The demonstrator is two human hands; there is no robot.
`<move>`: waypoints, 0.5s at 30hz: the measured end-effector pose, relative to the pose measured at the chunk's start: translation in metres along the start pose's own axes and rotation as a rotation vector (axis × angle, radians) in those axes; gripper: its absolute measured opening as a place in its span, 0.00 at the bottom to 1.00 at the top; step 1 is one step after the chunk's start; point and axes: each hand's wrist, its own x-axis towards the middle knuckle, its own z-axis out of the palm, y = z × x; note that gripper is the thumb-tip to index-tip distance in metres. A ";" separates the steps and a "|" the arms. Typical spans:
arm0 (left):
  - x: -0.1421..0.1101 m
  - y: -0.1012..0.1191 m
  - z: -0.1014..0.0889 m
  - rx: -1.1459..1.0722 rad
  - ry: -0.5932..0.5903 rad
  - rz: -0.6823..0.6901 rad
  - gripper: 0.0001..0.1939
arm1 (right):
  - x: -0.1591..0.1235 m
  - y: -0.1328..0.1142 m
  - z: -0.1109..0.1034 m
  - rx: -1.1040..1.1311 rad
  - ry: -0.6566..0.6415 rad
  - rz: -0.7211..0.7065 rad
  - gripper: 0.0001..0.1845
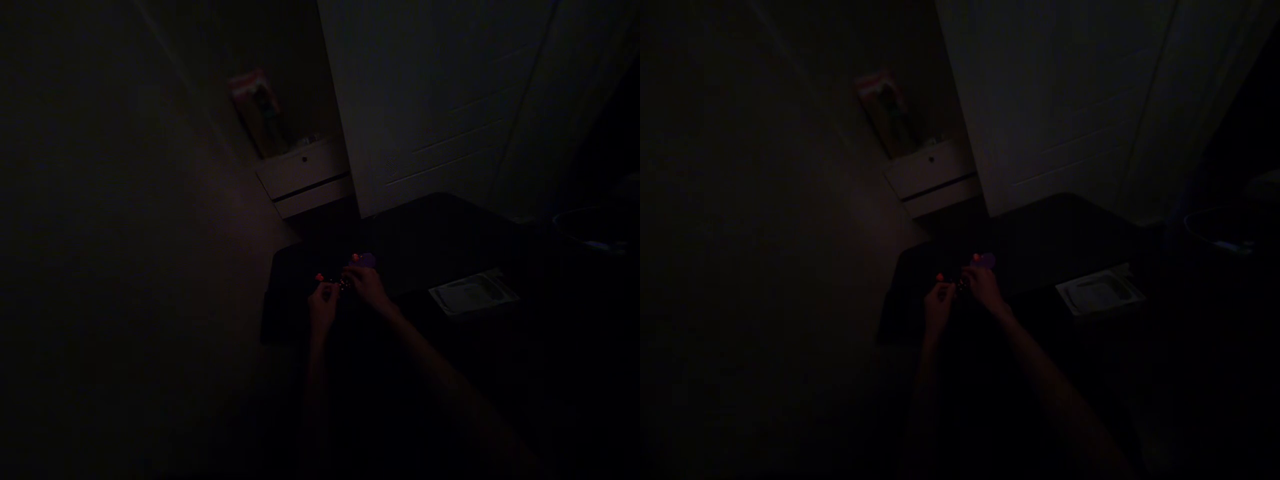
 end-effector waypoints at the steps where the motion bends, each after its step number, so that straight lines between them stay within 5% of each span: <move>1: 0.000 0.000 -0.001 0.012 0.002 0.008 0.14 | 0.000 -0.001 -0.001 0.023 0.010 0.007 0.13; 5: 0.001 -0.004 -0.001 0.048 0.010 0.036 0.21 | 0.000 0.000 -0.002 0.141 -0.001 -0.023 0.10; 11: 0.006 -0.003 0.004 0.019 0.011 0.004 0.32 | 0.001 -0.006 -0.009 0.197 -0.248 -0.263 0.10; 15: 0.006 0.003 0.004 0.007 0.009 -0.012 0.34 | -0.001 -0.012 -0.012 0.177 -0.268 -0.316 0.11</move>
